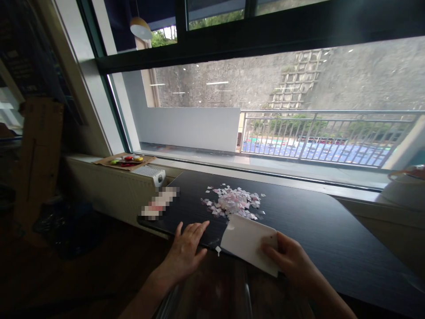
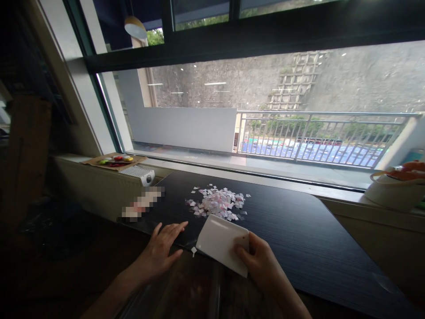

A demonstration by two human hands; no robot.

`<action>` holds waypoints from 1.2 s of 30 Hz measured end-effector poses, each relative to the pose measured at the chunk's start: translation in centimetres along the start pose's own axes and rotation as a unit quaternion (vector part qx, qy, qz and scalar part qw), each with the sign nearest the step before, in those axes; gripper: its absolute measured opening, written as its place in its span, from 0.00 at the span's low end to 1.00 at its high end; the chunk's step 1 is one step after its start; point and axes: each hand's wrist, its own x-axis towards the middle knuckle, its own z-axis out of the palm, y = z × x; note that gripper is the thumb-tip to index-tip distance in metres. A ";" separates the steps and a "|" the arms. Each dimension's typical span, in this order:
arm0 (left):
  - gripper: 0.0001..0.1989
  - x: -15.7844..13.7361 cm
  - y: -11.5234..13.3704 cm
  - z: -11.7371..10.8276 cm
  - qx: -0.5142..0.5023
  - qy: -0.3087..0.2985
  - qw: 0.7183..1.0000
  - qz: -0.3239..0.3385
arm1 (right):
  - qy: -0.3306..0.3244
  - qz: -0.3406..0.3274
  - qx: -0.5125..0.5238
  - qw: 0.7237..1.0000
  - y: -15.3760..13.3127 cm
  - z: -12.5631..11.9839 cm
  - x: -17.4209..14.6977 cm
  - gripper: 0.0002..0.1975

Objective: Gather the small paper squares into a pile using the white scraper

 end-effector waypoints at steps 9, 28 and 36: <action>0.33 0.0 0.6 -0.5 0.011 -0.013 1.000 -0.005 | -0.002 -0.008 -0.017 1.000 -0.6 1.2 0.5 0.12; 0.32 -0.3 -0.3 0.5 0.015 0.011 1.000 0.019 | 0.130 -0.063 -0.298 0.944 -0.3 0.3 -0.4 0.16; 0.34 -0.3 -0.8 1.1 0.020 0.029 0.999 0.035 | 0.123 -0.085 -0.312 0.938 0.1 0.2 -0.5 0.14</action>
